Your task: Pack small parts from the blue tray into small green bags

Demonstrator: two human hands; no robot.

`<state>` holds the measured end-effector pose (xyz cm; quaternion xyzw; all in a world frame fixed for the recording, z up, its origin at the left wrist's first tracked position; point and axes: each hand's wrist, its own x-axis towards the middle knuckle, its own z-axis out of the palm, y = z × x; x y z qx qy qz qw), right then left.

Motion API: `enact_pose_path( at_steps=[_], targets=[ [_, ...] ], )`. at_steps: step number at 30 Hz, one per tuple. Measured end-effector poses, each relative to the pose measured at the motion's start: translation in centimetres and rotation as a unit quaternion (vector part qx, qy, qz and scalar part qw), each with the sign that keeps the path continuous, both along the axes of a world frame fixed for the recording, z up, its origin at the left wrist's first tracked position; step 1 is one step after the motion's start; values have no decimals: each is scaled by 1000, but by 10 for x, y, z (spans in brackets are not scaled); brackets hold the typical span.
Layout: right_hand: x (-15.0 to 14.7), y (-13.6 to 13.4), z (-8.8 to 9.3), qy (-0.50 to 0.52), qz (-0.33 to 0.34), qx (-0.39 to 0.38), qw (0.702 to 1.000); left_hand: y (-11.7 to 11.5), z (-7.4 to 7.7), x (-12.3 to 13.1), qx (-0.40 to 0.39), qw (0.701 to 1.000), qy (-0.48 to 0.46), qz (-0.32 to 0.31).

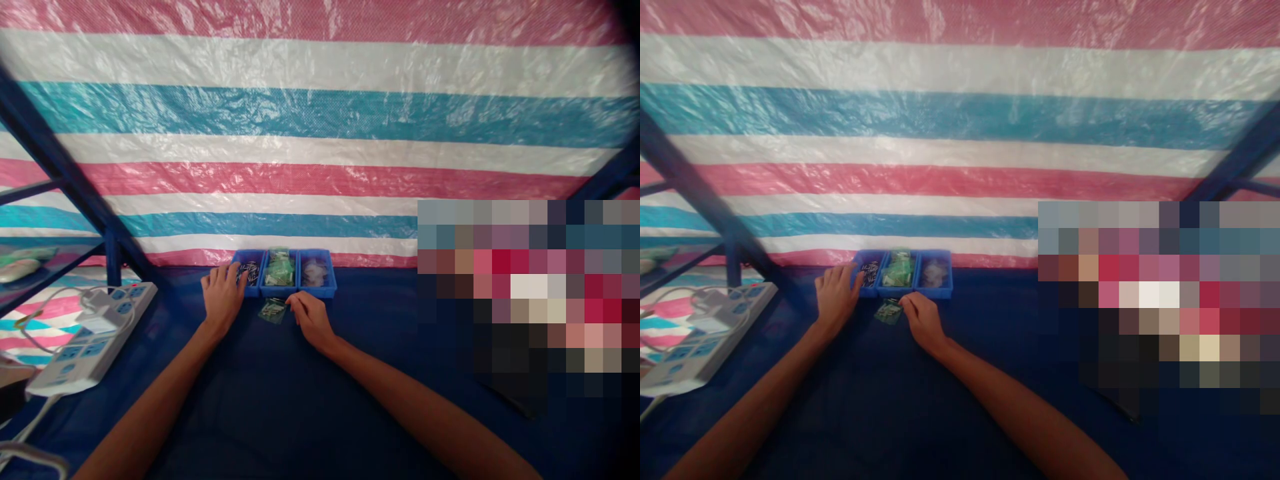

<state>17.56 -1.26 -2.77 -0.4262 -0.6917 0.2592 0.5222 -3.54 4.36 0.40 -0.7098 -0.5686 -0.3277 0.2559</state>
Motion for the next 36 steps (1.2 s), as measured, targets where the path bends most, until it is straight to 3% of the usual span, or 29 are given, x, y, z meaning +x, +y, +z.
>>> enact_pose_path(
  at_steps=[4, 7, 10, 12, 21, 36],
  targets=[
    [0, 1, -1, -4, 0, 8, 1000, -3, -2, 5, -25, 999, 11, -34],
    [0, 1, -2, -10, -8, 18, 1000, -10, -3, 8, -56, 985, 51, -153],
    [0, 0, -1, -12, -25, 23, 999, -19, -4, 12, -152, 935, 142, -287],
    [0, 0, -1, -6, -34, 23, 999, -23, -4, 14, -210, 904, 182, -324],
    [-1, 0, -2, 3, -27, 5, 1000, -23, -9, 15, -277, 892, 186, -306],
    [-2, -1, -2, 6, -28, -6, 1000, -34, -6, 27, -244, 902, 202, -294]
  ],
)
